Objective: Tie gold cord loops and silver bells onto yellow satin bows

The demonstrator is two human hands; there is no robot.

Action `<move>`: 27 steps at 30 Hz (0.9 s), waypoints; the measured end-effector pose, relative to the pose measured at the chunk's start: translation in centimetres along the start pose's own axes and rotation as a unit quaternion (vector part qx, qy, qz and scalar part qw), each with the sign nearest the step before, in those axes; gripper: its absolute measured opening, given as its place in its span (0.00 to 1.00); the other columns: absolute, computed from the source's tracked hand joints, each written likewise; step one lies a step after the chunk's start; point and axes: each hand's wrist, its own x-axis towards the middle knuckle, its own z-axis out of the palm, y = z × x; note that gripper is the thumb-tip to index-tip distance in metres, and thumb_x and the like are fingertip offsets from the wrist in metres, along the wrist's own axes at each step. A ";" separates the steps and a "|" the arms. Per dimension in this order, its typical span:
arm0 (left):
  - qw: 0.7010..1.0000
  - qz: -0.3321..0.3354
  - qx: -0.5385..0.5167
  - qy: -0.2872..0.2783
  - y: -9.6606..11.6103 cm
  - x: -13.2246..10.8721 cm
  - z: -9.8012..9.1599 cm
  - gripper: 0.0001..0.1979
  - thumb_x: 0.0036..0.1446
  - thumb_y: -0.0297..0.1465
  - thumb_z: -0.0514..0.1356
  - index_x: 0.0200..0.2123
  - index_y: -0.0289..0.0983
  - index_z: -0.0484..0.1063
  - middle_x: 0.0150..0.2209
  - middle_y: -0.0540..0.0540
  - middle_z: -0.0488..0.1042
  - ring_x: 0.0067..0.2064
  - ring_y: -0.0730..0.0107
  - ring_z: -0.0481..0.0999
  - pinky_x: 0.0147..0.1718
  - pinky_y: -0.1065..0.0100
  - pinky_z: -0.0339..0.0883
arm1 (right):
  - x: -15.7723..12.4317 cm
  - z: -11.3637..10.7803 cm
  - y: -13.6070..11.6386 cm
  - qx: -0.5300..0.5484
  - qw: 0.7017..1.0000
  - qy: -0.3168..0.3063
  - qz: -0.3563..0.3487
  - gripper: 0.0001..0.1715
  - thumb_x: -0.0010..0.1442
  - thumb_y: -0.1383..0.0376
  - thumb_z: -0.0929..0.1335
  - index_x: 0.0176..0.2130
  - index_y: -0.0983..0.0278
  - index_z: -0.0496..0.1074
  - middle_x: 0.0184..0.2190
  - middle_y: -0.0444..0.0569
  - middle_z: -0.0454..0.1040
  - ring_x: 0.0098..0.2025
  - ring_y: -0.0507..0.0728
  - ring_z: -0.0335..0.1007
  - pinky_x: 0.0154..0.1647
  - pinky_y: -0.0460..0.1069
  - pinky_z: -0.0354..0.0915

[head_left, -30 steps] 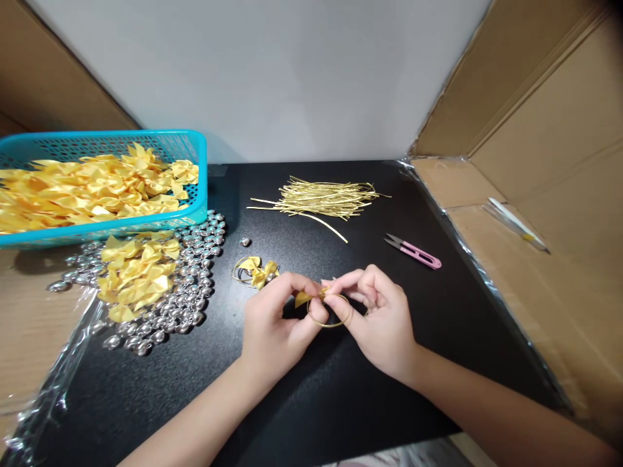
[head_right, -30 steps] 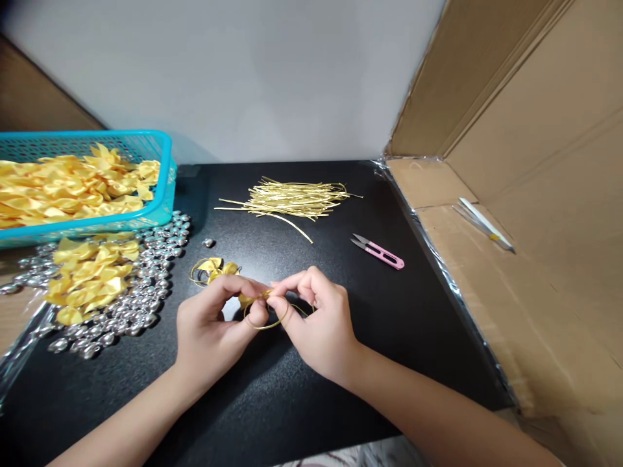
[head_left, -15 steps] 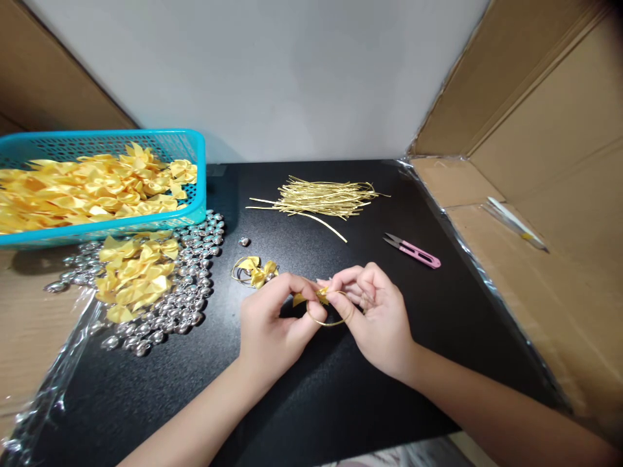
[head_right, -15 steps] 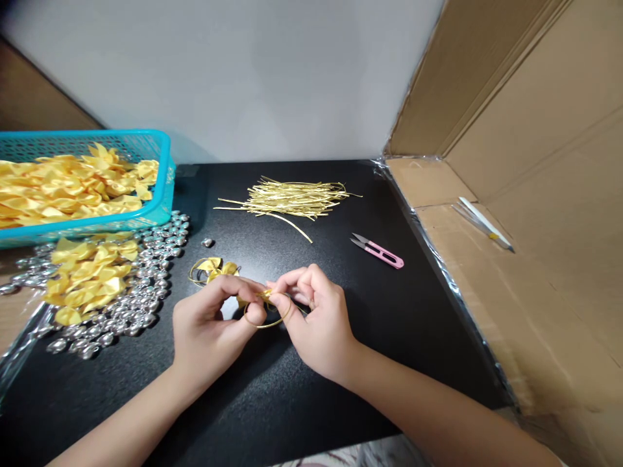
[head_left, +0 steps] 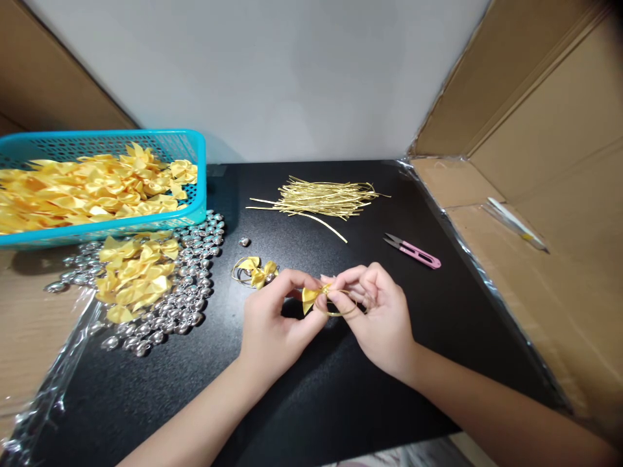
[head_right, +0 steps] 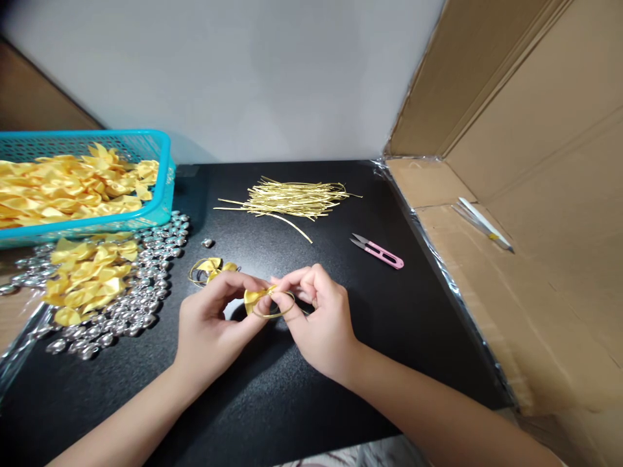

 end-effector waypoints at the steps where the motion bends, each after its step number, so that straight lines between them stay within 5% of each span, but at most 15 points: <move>1: 1.000 -0.003 -0.007 0.001 0.0 0.0 0.0 0.06 0.52 0.25 0.64 0.30 0.37 0.69 0.27 0.50 0.78 0.26 0.73 0.76 0.28 0.72 0.73 | 0.0 0.0 0.0 -0.005 1.000 0.000 -0.002 0.23 0.60 0.66 0.70 0.28 0.59 0.51 0.33 0.47 0.75 0.44 0.59 0.79 0.45 0.55 0.77; 12: 0.989 -0.066 -0.130 -0.031 -0.1 0.3 0.1 0.06 0.52 0.24 0.65 0.35 0.38 0.75 0.31 0.49 0.79 0.31 0.72 0.80 0.29 0.75 0.75 | 0.4 -0.1 -0.1 0.011 1.000 0.006 -0.002 0.22 0.60 0.68 0.70 0.28 0.59 0.51 0.33 0.46 0.75 0.47 0.60 0.79 0.47 0.55 0.76; 16: 0.968 -0.145 -0.197 -0.059 -0.1 0.5 0.2 0.02 0.52 0.26 0.65 0.32 0.37 0.75 0.27 0.49 0.79 0.26 0.73 0.78 0.25 0.75 0.73 | 0.7 -0.3 -0.8 -0.019 0.999 0.028 -0.018 0.22 0.55 0.71 0.71 0.30 0.59 0.52 0.39 0.46 0.71 0.48 0.56 0.75 0.50 0.54 0.73; 19: 0.941 -0.228 -0.246 -0.052 -0.3 0.8 0.4 0.04 0.53 0.30 0.65 0.30 0.36 0.73 0.25 0.50 0.78 0.25 0.73 0.78 0.27 0.73 0.74 | 0.6 -0.8 -1.0 -0.029 0.996 0.056 -0.057 0.15 0.59 0.63 0.69 0.31 0.59 0.56 0.37 0.45 0.66 0.41 0.54 0.69 0.48 0.53 0.71; 23: 0.905 -0.292 -0.303 -0.055 -0.4 0.9 0.5 0.09 0.53 0.35 0.66 0.34 0.36 0.73 0.30 0.46 0.81 0.31 0.68 0.82 0.34 0.69 0.77 | 0.1 -1.2 -0.9 0.003 1.000 -0.013 -0.019 0.22 0.68 0.54 0.55 0.25 0.60 0.52 0.21 0.40 0.52 0.22 0.52 0.51 0.26 0.49 0.61; 27: 0.888 -0.300 -0.341 -0.072 -0.3 0.7 0.5 0.09 0.55 0.34 0.64 0.38 0.37 0.74 0.32 0.46 0.82 0.34 0.68 0.82 0.37 0.69 0.77 | 0.1 -0.9 -1.2 -0.097 0.991 -0.096 0.017 0.21 0.69 0.59 0.55 0.25 0.61 0.53 0.19 0.39 0.53 0.21 0.50 0.50 0.24 0.48 0.51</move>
